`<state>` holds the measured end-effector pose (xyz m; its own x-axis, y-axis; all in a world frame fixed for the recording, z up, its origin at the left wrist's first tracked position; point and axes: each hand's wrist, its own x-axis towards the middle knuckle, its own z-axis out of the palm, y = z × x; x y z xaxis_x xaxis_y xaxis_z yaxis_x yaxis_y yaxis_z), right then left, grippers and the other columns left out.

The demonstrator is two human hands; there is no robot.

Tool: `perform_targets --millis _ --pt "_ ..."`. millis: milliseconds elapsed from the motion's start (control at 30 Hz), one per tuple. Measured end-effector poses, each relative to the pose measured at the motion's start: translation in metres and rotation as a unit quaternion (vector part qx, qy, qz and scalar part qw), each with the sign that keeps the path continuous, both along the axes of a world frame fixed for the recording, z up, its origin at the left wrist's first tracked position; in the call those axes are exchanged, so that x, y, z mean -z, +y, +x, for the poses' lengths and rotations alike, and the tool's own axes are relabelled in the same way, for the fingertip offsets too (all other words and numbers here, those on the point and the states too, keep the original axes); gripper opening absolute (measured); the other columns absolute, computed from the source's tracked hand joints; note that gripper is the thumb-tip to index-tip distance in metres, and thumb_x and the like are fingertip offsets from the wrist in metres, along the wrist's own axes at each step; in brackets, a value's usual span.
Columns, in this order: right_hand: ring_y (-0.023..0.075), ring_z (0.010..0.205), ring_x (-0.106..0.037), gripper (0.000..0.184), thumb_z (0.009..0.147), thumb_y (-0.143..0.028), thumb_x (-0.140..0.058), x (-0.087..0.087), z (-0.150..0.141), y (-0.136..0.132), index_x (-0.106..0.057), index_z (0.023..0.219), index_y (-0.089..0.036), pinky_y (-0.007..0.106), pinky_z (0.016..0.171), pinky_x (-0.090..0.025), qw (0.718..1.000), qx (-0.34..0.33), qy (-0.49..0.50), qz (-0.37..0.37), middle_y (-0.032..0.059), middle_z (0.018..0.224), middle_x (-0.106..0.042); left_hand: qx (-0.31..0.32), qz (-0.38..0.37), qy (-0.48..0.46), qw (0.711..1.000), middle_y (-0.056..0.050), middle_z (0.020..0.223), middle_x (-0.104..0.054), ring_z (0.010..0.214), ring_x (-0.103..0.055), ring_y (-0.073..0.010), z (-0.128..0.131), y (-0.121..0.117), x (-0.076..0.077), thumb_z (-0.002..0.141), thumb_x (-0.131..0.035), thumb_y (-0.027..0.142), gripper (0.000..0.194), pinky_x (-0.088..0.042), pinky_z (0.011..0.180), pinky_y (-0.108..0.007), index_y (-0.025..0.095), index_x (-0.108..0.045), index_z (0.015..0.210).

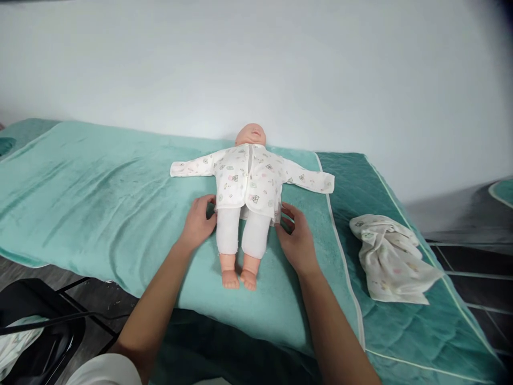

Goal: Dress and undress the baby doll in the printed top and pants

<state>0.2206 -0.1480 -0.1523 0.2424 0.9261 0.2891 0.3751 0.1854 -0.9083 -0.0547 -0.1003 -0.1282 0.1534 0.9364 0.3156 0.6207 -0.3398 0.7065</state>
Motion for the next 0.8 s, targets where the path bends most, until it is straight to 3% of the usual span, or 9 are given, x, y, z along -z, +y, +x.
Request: perform_targets --millis 100,200,333,467,567,667,800 --pt "0.0268 0.118 -0.062 0.054 0.084 -0.031 -0.07 -0.003 -0.002 0.004 -0.058 0.136 -0.022 0.05 0.103 -0.053 0.998 0.007 -0.061 -0.012 0.0122 0.13 -0.062 0.011 0.023 0.004 1.0 -0.012 0.131 -0.063 0.125 -0.058 -0.0295 0.002 -0.005 0.001 0.086 -0.065 0.018 0.056 -0.046 0.111 -0.05 0.022 -0.051 0.14" --pt "0.0247 0.111 -0.061 0.045 0.086 -0.03 -0.065 -0.008 -0.006 0.012 -0.064 0.13 -0.021 0.046 0.098 -0.054 0.995 0.025 -0.096 0.019 0.0107 0.12 -0.062 0.01 0.053 0.012 0.998 -0.014 0.135 -0.06 0.129 -0.056 -0.0302 0.008 -0.005 0.0 0.086 -0.065 0.018 0.06 -0.045 0.113 -0.05 0.023 -0.048 0.144" --pt "0.0202 0.103 -0.062 0.034 0.09 -0.03 -0.061 -0.012 -0.009 0.016 -0.067 0.122 -0.021 0.036 0.085 -0.054 0.996 0.045 -0.068 0.044 0.0081 0.116 -0.062 0.024 0.067 0.02 0.997 -0.015 0.139 -0.057 0.132 -0.055 -0.0298 0.018 -0.007 -0.002 0.086 -0.063 0.017 0.061 -0.046 0.114 -0.049 0.022 -0.047 0.145" --pt "0.0175 0.101 -0.062 0.028 0.093 -0.032 -0.06 -0.014 -0.009 0.012 -0.068 0.118 -0.022 0.032 0.084 -0.052 0.996 0.064 -0.03 0.053 0.0068 0.118 -0.063 0.03 0.07 0.029 0.997 -0.015 0.138 -0.057 0.13 -0.055 -0.0285 0.021 -0.007 -0.001 0.088 -0.062 0.017 0.061 -0.047 0.112 -0.047 0.021 -0.046 0.146" --pt "0.017 0.099 -0.062 0.027 0.093 -0.03 -0.059 -0.016 -0.008 0.011 -0.069 0.117 -0.022 0.031 0.081 -0.051 0.996 0.057 -0.03 0.061 0.0065 0.116 -0.064 -0.001 0.064 0.047 0.997 -0.014 0.126 -0.063 0.117 -0.06 -0.0279 0.019 -0.005 0.002 0.089 -0.06 0.018 0.051 -0.051 0.103 -0.046 0.019 -0.051 0.14" --pt "0.0172 0.096 -0.062 0.024 0.091 -0.025 -0.055 -0.019 -0.006 0.011 -0.071 0.108 -0.02 0.03 0.079 -0.05 0.993 0.076 -0.039 0.084 0.0052 0.107 -0.065 -0.032 0.055 0.059 0.996 -0.01 0.105 -0.068 0.099 -0.063 -0.0256 0.018 -0.003 0.002 0.093 -0.055 0.02 0.029 -0.053 0.09 -0.043 0.019 -0.061 0.121" --pt "0.0171 0.093 -0.061 0.02 0.09 -0.023 -0.054 -0.022 -0.002 0.01 -0.07 0.101 -0.019 0.029 0.077 -0.049 0.982 0.139 -0.034 0.122 0.0048 0.101 -0.066 -0.029 0.07 -0.014 0.997 -0.005 0.095 -0.07 0.086 -0.065 -0.0196 0.017 -0.006 0.001 0.1 -0.051 0.028 0.014 -0.053 0.079 -0.035 0.022 -0.063 0.102"
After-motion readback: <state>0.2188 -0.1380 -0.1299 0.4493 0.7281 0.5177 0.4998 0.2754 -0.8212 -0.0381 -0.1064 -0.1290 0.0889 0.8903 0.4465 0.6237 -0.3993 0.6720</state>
